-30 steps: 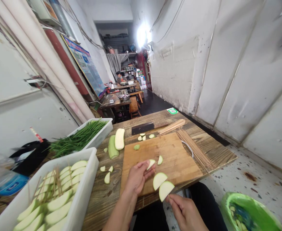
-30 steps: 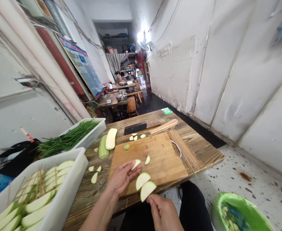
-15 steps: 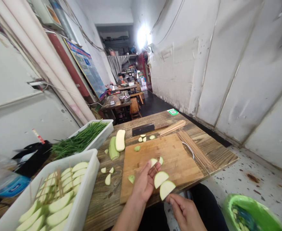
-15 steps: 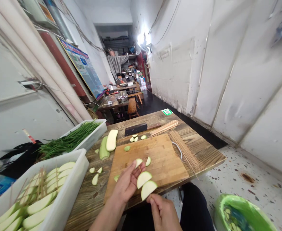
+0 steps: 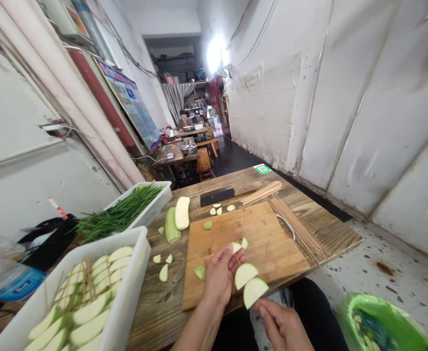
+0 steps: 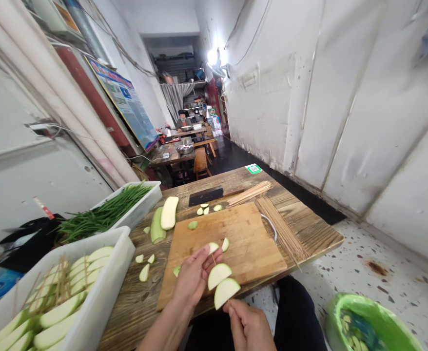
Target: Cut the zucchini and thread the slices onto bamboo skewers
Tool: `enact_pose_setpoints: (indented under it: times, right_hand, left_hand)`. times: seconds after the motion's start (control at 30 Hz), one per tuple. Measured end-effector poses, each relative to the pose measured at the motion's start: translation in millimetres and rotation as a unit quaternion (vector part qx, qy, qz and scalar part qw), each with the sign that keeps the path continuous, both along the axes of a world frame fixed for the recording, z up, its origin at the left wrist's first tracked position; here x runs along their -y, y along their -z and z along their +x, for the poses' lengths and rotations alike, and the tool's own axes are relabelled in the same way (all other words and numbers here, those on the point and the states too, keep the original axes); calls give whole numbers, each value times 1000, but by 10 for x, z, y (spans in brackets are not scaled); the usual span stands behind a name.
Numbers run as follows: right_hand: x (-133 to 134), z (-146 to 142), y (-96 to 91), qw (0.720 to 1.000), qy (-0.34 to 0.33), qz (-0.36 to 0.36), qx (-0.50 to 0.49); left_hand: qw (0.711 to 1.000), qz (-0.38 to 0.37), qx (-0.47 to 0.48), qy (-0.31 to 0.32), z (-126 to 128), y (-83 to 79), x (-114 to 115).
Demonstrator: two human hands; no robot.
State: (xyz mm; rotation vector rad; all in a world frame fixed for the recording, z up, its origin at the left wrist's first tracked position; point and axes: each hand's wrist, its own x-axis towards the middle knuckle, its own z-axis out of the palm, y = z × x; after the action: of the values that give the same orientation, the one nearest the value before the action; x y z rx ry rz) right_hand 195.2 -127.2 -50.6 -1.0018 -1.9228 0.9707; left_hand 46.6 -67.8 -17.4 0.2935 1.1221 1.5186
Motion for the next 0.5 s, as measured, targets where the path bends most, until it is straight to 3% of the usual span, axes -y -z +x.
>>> enact_pose_setpoints:
  times: [0.5]
  right_hand:
    - [47,1,-33,1000,-2,-23,13]
  left_hand:
    - [999,13,-15,28,6,-22,60]
